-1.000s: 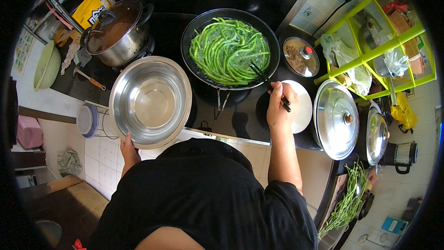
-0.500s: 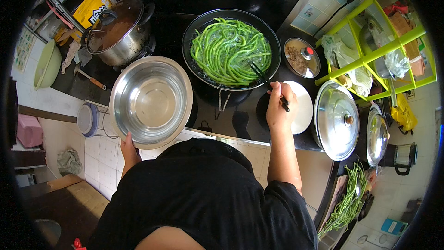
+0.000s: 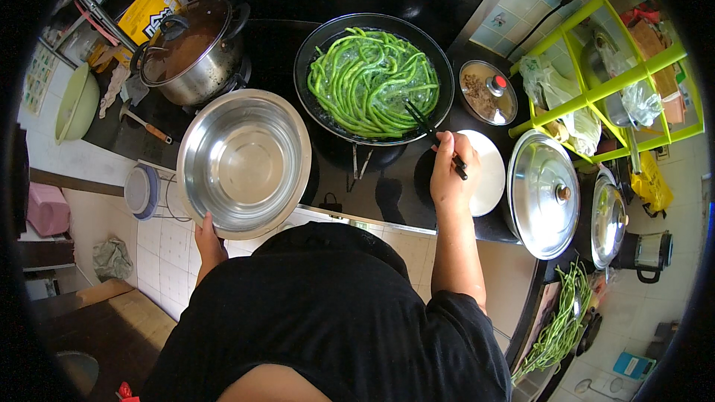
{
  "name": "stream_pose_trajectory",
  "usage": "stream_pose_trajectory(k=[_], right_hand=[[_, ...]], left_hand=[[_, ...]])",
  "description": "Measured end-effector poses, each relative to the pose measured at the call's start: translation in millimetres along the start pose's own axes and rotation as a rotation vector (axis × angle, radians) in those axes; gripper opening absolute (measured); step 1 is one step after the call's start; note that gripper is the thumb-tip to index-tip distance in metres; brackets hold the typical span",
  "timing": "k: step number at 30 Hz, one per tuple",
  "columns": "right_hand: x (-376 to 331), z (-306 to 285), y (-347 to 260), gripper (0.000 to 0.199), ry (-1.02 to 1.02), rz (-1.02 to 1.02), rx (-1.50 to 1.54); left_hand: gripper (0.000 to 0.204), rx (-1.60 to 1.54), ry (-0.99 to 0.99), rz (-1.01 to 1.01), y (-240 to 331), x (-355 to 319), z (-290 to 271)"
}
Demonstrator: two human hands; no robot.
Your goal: The person fills a metal bowl with water at the sink and carries it to the stove. They then use chopsticks to stir green vegetables cooking in a pan on the stovetop.
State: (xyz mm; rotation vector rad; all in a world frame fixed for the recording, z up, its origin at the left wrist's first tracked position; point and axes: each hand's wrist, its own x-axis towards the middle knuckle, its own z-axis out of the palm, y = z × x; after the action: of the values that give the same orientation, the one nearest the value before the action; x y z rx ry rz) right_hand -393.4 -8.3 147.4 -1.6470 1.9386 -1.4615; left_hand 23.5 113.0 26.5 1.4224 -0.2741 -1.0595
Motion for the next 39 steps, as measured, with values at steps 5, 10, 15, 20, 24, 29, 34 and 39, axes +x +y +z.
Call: stream_pose_trajectory(k=[5,10,15,20,24,29,34,39], right_hand=[[0,0,1,0.023,0.000,-0.008,-0.008],[-1,0,1,0.023,-0.009,0.013,0.025],[0,-8,-5,0.024,-0.041,0.022,0.136],[-1,-40,-40,0.033,-0.052,-0.043,0.284],[-1,-40,-44,0.027,-0.264,-0.092,0.307],[6,-18,-37,0.017,-0.368,0.067,0.198],[15,-1,-13,0.019,-0.310,0.087,0.125],[16,-1,-12,0.020,-0.299,0.111,0.257]], left_hand=[[0.037,0.000,0.001,-0.007,1,-2,1],[0.037,-0.005,-0.003,0.001,4,-5,5],[0.036,-0.008,-0.008,-0.008,4,-5,3],[0.036,-0.008,-0.006,-0.008,3,-5,4],[0.036,-0.009,-0.003,-0.007,2,-4,4],[0.036,-0.011,-0.008,-0.001,2,-4,3],[0.036,-0.026,-0.013,0.004,2,-5,4],[0.036,-0.021,-0.006,-0.002,3,-5,5]])
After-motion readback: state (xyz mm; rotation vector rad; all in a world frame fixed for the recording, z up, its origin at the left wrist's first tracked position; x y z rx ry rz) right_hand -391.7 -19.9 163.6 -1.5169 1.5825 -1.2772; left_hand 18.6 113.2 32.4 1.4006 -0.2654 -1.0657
